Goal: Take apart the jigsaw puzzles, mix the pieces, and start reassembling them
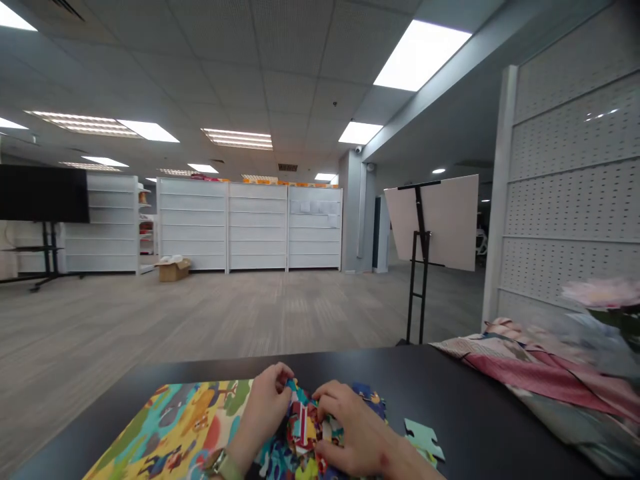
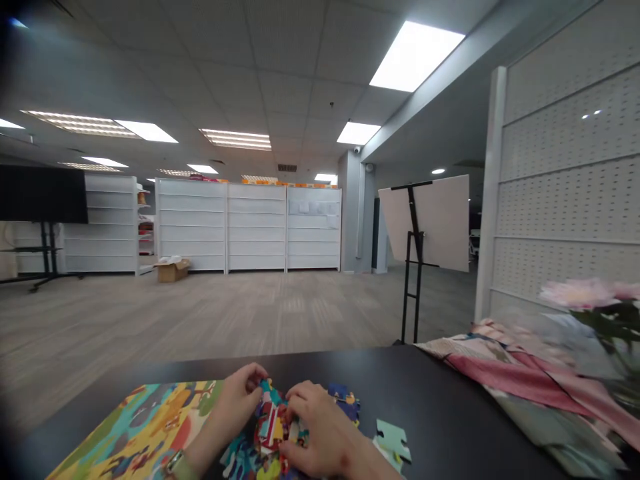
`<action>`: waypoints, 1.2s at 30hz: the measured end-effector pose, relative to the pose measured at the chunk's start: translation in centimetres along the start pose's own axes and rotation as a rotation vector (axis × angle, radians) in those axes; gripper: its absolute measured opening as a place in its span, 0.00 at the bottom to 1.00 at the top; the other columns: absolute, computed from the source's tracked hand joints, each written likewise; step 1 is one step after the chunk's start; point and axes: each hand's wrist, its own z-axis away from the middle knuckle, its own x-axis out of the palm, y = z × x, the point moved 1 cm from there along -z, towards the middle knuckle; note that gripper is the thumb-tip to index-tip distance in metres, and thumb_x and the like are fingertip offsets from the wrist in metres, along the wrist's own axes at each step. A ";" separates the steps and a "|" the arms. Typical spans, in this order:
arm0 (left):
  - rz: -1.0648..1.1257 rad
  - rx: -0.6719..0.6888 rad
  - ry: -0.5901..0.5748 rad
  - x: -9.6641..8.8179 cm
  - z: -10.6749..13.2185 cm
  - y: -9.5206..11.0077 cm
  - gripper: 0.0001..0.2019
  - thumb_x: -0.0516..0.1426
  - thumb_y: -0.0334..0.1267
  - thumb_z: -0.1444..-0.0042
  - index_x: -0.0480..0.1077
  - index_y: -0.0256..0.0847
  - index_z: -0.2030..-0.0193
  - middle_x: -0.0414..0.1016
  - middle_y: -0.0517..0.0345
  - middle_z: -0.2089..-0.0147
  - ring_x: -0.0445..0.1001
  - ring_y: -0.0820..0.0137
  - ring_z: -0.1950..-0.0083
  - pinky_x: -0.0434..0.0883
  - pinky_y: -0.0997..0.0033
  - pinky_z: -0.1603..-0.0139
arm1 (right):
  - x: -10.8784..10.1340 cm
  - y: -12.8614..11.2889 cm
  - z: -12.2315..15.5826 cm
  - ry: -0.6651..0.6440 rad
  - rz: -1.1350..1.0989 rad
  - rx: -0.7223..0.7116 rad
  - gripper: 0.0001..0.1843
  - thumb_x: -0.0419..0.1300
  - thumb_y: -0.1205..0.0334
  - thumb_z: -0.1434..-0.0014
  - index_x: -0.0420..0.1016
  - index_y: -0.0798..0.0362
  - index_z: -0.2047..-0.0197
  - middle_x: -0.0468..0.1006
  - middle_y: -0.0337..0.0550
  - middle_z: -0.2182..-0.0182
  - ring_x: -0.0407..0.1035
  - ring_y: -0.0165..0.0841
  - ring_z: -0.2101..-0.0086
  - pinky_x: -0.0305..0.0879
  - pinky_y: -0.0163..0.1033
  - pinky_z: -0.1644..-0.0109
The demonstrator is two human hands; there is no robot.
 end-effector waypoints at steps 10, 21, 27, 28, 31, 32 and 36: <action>0.361 -0.235 0.061 0.0 -1.6 -2.6 0.17 0.54 0.42 0.59 0.69 0.41 0.60 0.72 0.60 0.67 0.71 0.70 0.70 0.66 0.73 0.70 | -0.7 -0.6 0.2 0.118 -0.100 -0.075 0.13 0.58 0.59 0.41 0.72 0.52 0.53 0.73 0.50 0.50 0.67 0.42 0.48 0.63 0.45 0.43; -0.102 0.107 -0.315 1.0 1.2 0.9 0.12 0.60 0.38 0.48 0.77 0.42 0.56 0.78 0.54 0.58 0.74 0.62 0.54 0.69 0.66 0.50 | -0.8 1.8 0.1 0.324 -0.068 0.090 0.13 0.47 0.63 0.30 0.72 0.52 0.57 0.76 0.45 0.60 0.70 0.37 0.58 0.65 0.42 0.52; -0.520 0.100 -0.194 -1.2 -0.2 -2.7 0.21 0.54 0.28 0.43 0.71 0.41 0.43 0.66 0.46 0.33 0.58 0.54 0.30 0.55 0.51 0.32 | -0.4 2.3 0.0 0.328 -0.075 0.112 0.12 0.48 0.63 0.30 0.73 0.51 0.59 0.76 0.43 0.63 0.71 0.36 0.60 0.64 0.40 0.54; -0.565 0.094 -0.200 -1.4 -0.3 -3.0 0.18 0.55 0.29 0.44 0.72 0.41 0.47 0.70 0.47 0.37 0.62 0.54 0.33 0.58 0.52 0.35 | -0.3 2.3 0.0 0.331 -0.076 0.112 0.12 0.48 0.63 0.30 0.73 0.51 0.59 0.76 0.43 0.63 0.71 0.36 0.60 0.64 0.40 0.54; -0.650 0.124 -0.217 -1.3 -0.3 -3.2 0.05 0.58 0.31 0.44 0.72 0.42 0.62 0.76 0.54 0.54 0.72 0.59 0.48 0.65 0.63 0.48 | -0.4 2.3 0.1 0.346 -0.071 0.112 0.11 0.49 0.64 0.31 0.73 0.51 0.60 0.76 0.43 0.63 0.71 0.36 0.60 0.64 0.40 0.54; -0.666 0.139 -0.220 -1.2 -0.2 -3.0 0.04 0.58 0.31 0.45 0.71 0.43 0.63 0.76 0.56 0.56 0.72 0.61 0.51 0.65 0.65 0.50 | -0.5 2.3 0.1 0.351 -0.064 0.113 0.11 0.49 0.64 0.31 0.73 0.51 0.60 0.76 0.43 0.63 0.71 0.35 0.60 0.64 0.39 0.54; -0.679 0.187 -0.240 -0.6 -0.4 -2.6 0.11 0.56 0.30 0.43 0.70 0.44 0.53 0.75 0.55 0.53 0.73 0.61 0.51 0.65 0.67 0.50 | -1.5 2.3 -0.1 0.381 -0.013 0.116 0.10 0.50 0.67 0.33 0.73 0.52 0.60 0.77 0.44 0.63 0.72 0.36 0.60 0.65 0.39 0.54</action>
